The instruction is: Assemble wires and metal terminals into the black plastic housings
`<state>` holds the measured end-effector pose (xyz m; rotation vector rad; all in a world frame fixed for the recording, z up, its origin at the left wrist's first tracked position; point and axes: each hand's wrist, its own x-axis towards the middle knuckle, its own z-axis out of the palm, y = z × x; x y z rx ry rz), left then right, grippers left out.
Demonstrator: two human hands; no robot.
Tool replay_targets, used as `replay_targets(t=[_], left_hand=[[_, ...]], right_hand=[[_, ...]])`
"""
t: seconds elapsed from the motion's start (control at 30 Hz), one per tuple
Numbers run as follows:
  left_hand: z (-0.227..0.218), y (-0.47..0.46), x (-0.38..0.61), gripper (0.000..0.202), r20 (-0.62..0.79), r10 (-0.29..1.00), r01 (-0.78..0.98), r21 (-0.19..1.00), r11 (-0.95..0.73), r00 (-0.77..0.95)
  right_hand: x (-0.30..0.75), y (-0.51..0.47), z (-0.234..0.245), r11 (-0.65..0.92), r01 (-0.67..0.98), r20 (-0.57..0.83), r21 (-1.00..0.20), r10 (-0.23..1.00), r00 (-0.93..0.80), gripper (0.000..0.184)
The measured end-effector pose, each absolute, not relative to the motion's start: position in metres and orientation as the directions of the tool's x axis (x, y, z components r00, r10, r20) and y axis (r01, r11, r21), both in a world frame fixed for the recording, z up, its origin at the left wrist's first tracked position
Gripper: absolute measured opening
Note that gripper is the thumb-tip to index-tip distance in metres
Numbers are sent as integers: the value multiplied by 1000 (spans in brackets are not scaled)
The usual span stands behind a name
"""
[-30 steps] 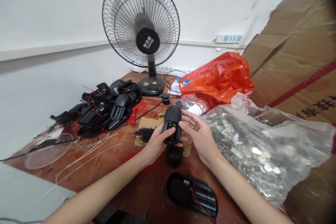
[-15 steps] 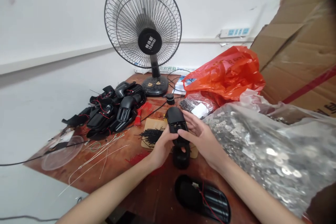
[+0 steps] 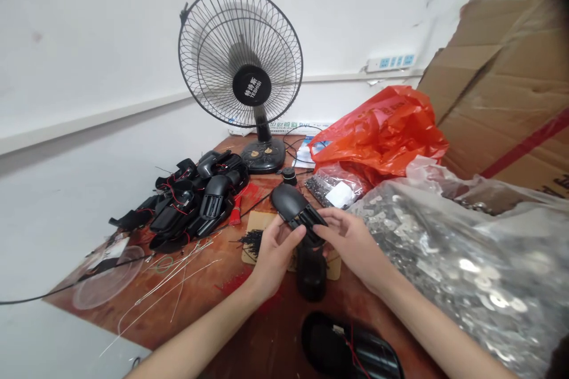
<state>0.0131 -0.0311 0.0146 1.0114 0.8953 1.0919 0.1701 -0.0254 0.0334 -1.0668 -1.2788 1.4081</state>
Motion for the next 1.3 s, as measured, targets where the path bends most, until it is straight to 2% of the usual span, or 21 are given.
replay_targets(t=[0.1, 0.2, 0.27, 0.37, 0.5, 0.6, 0.67, 0.77, 0.9, 1.0, 1.07, 1.17, 1.23, 1.3], left_hand=[[20, -31, 10, 60, -67, 958, -319, 934, 159, 281], [25, -34, 8, 61, -57, 899, -374, 896, 238, 435], [25, -35, 8, 66, -112, 856, -356, 876, 325, 505], [21, -34, 8, 68, -200, 890, -247, 915, 319, 409], [16, -25, 7, 71, -153, 961, -184, 963, 198, 231], [13, -25, 5, 73, -74, 953, -196, 971, 135, 293], [12, -30, 5, 75, -70, 921, -185, 971, 150, 382], [16, -42, 10, 84, -176, 866, -100, 963, 250, 468], [25, -51, 18, 90, -286, 862, -22, 946, 324, 419], [27, -47, 19, 90, -329, 883, -14, 935, 354, 336], [27, -43, 17, 89, -369, 853, -5, 917, 399, 369], [26, -38, 16, 93, -386, 842, -21, 905, 424, 378], [27, -36, 16, 92, -385, 862, -44, 906, 421, 331], [28, -34, 16, 88, -389, 878, -70, 904, 423, 280]], right_hand=[[181, -17, 37, 91, -64, 92, -994, 995, -23, 25], [190, -11, 42, 178, -166, 159, -970, 980, 121, 25], [194, -8, 47, 232, -239, 183, -943, 960, 210, 26], [198, -6, 55, 272, -312, 190, -910, 944, 269, 28], [198, -8, 60, 204, -293, 164, -934, 974, 155, 32], [192, -14, 57, 204, -191, 205, -960, 979, 18, 29], [184, -19, 53, 212, -120, 217, -970, 975, -35, 26], [172, -27, 46, 203, 5, 202, -979, 978, -57, 23], [163, -34, 44, 217, 187, 210, -958, 976, -58, 16], [174, -30, 59, 314, 270, 316, -910, 948, -37, 24], [195, -27, 78, 400, 356, 441, -844, 897, 38, 24], [245, -22, 110, 460, 575, 657, -677, 729, 190, 16], [285, -18, 123, 321, 716, 671, -620, 690, 271, 15], [323, -13, 125, 113, 844, 606, -524, 746, 276, 12]])
